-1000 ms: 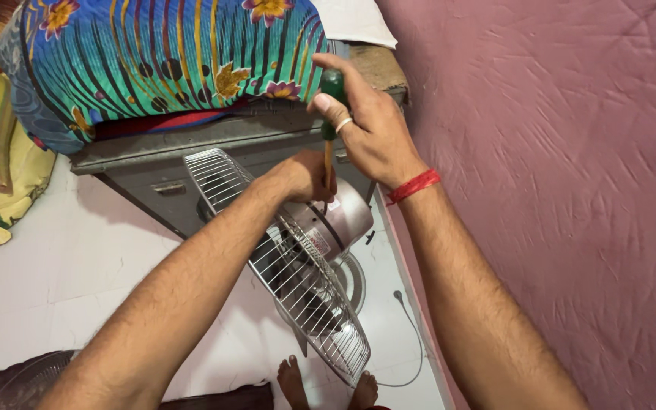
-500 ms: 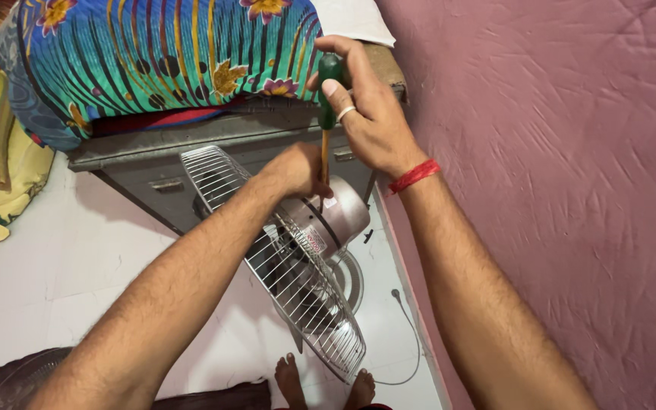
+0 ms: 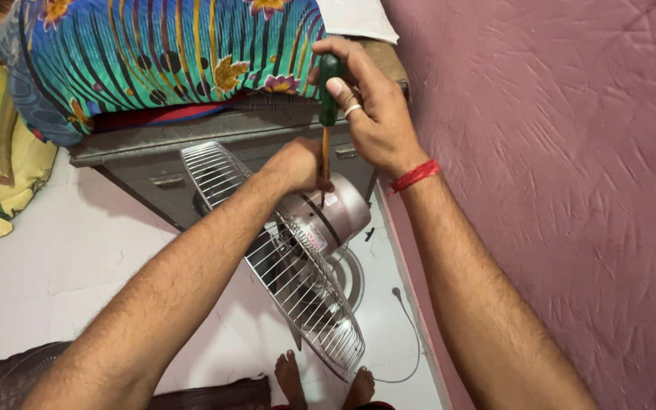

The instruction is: The person disassembles a standing fan by removing the front grille and fan blades. They then use a screwdriver to loosen and tighten screws on the fan's motor housing and stand.

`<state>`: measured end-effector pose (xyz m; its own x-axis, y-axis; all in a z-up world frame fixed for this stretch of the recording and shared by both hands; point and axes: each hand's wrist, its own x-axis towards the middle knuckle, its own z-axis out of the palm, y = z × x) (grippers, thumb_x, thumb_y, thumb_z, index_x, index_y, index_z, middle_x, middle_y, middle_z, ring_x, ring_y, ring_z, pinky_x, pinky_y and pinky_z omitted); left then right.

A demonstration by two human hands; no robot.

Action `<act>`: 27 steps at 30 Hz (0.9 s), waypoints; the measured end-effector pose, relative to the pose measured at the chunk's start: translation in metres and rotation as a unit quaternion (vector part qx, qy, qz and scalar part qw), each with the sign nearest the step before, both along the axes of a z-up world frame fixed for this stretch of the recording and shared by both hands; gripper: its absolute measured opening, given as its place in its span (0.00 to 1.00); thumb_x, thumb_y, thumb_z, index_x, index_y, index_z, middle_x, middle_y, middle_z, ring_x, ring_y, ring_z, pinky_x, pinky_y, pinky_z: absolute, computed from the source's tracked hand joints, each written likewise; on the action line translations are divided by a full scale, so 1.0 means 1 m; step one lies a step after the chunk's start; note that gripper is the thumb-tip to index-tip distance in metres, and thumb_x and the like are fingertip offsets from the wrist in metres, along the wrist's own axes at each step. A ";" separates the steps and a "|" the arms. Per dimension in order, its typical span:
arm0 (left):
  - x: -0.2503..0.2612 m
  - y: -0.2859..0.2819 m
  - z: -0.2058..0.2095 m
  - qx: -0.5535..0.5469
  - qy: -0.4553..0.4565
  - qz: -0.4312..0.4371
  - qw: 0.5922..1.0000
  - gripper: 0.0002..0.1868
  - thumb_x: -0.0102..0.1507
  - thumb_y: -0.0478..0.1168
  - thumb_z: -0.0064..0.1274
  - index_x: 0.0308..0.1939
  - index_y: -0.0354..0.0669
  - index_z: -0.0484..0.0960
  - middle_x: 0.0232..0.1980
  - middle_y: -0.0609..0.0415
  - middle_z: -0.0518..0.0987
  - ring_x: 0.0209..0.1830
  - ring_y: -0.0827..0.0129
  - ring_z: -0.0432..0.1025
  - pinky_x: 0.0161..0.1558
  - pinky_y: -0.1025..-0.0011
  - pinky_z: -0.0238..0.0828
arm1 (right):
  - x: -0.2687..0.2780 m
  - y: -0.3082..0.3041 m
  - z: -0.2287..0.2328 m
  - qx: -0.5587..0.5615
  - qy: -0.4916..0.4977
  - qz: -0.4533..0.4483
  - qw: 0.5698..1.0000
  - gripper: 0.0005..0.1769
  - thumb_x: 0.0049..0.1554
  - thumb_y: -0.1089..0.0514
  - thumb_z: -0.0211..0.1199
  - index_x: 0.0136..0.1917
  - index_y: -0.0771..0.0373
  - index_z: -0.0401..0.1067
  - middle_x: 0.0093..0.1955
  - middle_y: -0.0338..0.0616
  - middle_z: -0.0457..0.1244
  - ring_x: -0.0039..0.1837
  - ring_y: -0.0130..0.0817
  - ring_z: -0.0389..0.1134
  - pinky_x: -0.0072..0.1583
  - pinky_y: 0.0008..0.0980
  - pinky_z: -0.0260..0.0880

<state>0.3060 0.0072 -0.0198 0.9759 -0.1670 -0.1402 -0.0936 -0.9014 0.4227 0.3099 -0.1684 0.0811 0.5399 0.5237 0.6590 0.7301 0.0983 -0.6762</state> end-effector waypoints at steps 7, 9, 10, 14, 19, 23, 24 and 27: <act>0.002 0.002 -0.002 0.014 -0.015 -0.011 1.000 0.17 0.51 0.49 0.72 0.36 0.45 0.87 0.38 0.48 0.85 0.41 0.57 0.81 0.46 0.61 0.77 | 0.002 -0.001 -0.002 0.007 0.000 0.019 1.000 0.19 0.74 0.63 0.53 0.77 0.57 0.62 0.62 0.38 0.67 0.66 0.26 0.67 0.68 0.28 0.69; 0.003 0.004 -0.006 0.008 -0.004 -0.003 1.000 0.16 0.51 0.48 0.71 0.37 0.46 0.87 0.39 0.49 0.86 0.41 0.57 0.81 0.45 0.61 0.78 | 0.001 0.001 -0.003 0.005 0.013 0.020 1.000 0.19 0.74 0.63 0.54 0.77 0.56 0.63 0.62 0.38 0.67 0.65 0.26 0.67 0.65 0.27 0.69; 0.003 0.003 -0.008 0.007 -0.008 -0.003 1.000 0.16 0.50 0.48 0.72 0.36 0.46 0.87 0.39 0.49 0.86 0.41 0.57 0.81 0.45 0.61 0.78 | 0.000 0.000 -0.002 0.003 0.021 0.022 1.000 0.20 0.73 0.63 0.54 0.76 0.55 0.63 0.62 0.38 0.67 0.64 0.25 0.67 0.63 0.26 0.70; 0.007 0.004 -0.014 0.005 -0.018 -0.014 1.000 0.14 0.50 0.47 0.71 0.35 0.47 0.88 0.38 0.49 0.86 0.40 0.58 0.81 0.45 0.61 0.78 | -0.002 0.004 0.001 0.010 0.077 0.028 0.997 0.20 0.71 0.64 0.54 0.74 0.53 0.65 0.63 0.37 0.68 0.65 0.25 0.69 0.62 0.27 0.74; 0.009 0.004 -0.020 0.045 -0.020 -0.031 0.998 0.11 0.53 0.47 0.68 0.34 0.48 0.88 0.38 0.49 0.86 0.39 0.56 0.81 0.44 0.60 0.78 | -0.007 0.007 0.004 0.004 -0.041 -0.005 0.999 0.20 0.70 0.68 0.56 0.73 0.56 0.66 0.67 0.41 0.67 0.67 0.29 0.69 0.69 0.30 0.70; 0.007 0.009 -0.022 0.022 -0.030 -0.024 0.999 0.12 0.51 0.47 0.69 0.34 0.48 0.89 0.37 0.50 0.85 0.39 0.57 0.81 0.44 0.61 0.78 | -0.007 0.006 0.009 -0.028 -0.001 -0.017 0.999 0.20 0.68 0.68 0.56 0.72 0.55 0.67 0.61 0.38 0.69 0.63 0.27 0.72 0.63 0.28 0.73; 0.007 0.009 -0.022 0.018 -0.027 -0.020 0.999 0.12 0.51 0.47 0.69 0.34 0.48 0.89 0.37 0.50 0.85 0.39 0.57 0.81 0.44 0.61 0.78 | -0.007 0.006 0.011 -0.030 0.007 -0.013 0.999 0.20 0.68 0.68 0.56 0.72 0.54 0.67 0.60 0.38 0.69 0.62 0.26 0.71 0.62 0.27 0.73; 0.004 0.008 -0.024 0.012 -0.021 -0.013 1.000 0.12 0.52 0.47 0.70 0.36 0.48 0.89 0.37 0.50 0.85 0.39 0.57 0.81 0.44 0.61 0.78 | -0.008 0.005 0.013 -0.039 0.026 -0.008 0.999 0.21 0.68 0.68 0.57 0.72 0.51 0.67 0.59 0.36 0.70 0.61 0.24 0.71 0.59 0.27 0.73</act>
